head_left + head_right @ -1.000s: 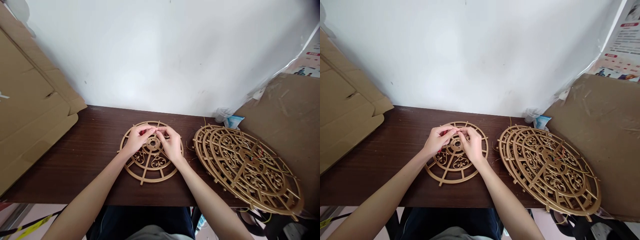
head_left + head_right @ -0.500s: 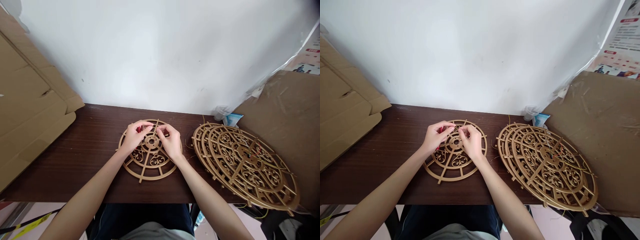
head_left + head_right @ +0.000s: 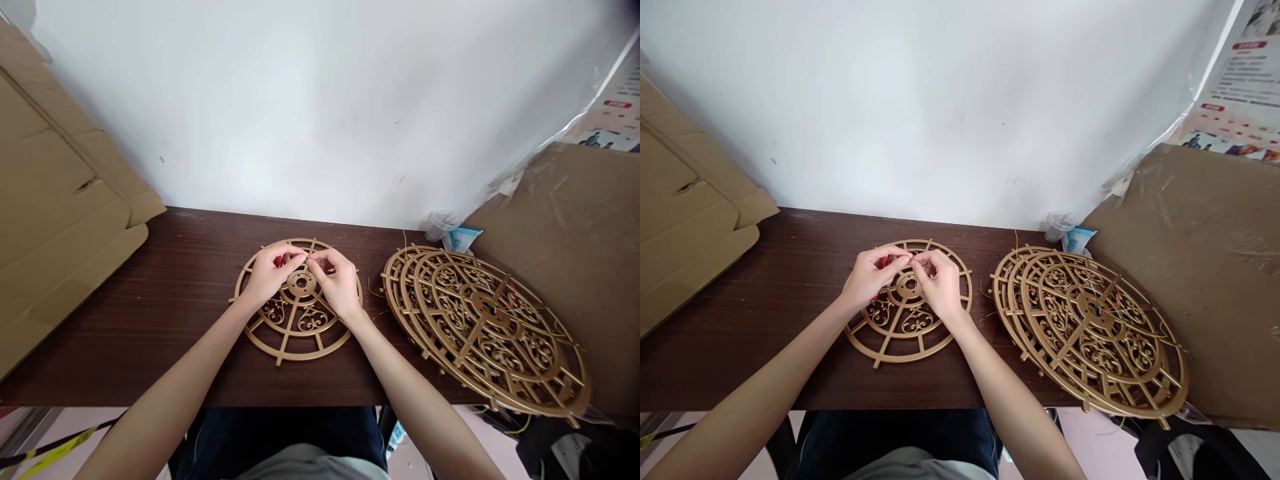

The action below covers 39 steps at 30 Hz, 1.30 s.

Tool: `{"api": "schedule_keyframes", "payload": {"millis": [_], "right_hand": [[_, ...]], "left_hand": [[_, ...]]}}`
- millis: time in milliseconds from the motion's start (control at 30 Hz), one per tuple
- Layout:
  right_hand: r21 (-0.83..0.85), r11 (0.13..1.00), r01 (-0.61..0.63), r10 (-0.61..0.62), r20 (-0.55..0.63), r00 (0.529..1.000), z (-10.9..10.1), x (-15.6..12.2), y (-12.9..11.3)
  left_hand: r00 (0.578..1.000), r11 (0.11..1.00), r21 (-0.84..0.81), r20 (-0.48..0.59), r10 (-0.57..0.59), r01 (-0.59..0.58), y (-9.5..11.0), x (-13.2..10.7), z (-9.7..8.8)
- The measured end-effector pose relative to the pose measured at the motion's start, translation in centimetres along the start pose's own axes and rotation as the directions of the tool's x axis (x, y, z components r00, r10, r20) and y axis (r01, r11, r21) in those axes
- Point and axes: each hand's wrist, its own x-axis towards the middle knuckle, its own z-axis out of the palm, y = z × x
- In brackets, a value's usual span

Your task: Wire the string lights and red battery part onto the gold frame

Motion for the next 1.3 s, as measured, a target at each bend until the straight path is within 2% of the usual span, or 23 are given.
{"api": "schedule_keyframes", "payload": {"millis": [367,567,767,867,967,1100,1300], "right_hand": [[0.126,0.979,-0.163,0.163,0.004,0.987,-0.2,0.1,-0.1],[0.157,0.974,-0.161,0.163,0.003,0.987,-0.1,0.2,0.3],[0.136,0.979,-0.153,0.157,-0.016,0.988,-0.1,0.2,0.2],[0.113,0.985,-0.131,0.137,-0.047,0.99,-0.1,0.2,0.3],[0.085,0.99,-0.111,0.118,-0.082,0.99,-0.1,0.3,0.5],[0.107,0.989,-0.106,0.117,-0.109,0.987,-0.1,0.3,0.6],[0.16,0.984,-0.082,0.099,-0.1,0.99,0.0,0.2,0.5]], "left_hand": [[1.0,1.0,0.025,-0.007,0.016,-0.016,0.3,0.0,0.0],[1.0,1.0,0.007,-0.011,-0.003,0.003,0.3,-0.1,0.1],[0.997,0.974,-0.212,-0.004,-0.078,0.075,0.2,-0.2,0.3],[0.995,0.96,-0.268,-0.028,-0.091,0.08,0.1,-0.1,0.2],[0.998,0.969,-0.243,-0.025,-0.054,0.046,-0.2,-0.1,0.2],[0.999,0.981,-0.193,0.041,0.005,0.003,-0.6,-0.1,0.3],[0.995,0.987,-0.154,0.092,-0.041,0.055,-0.8,-0.3,0.4]]}}
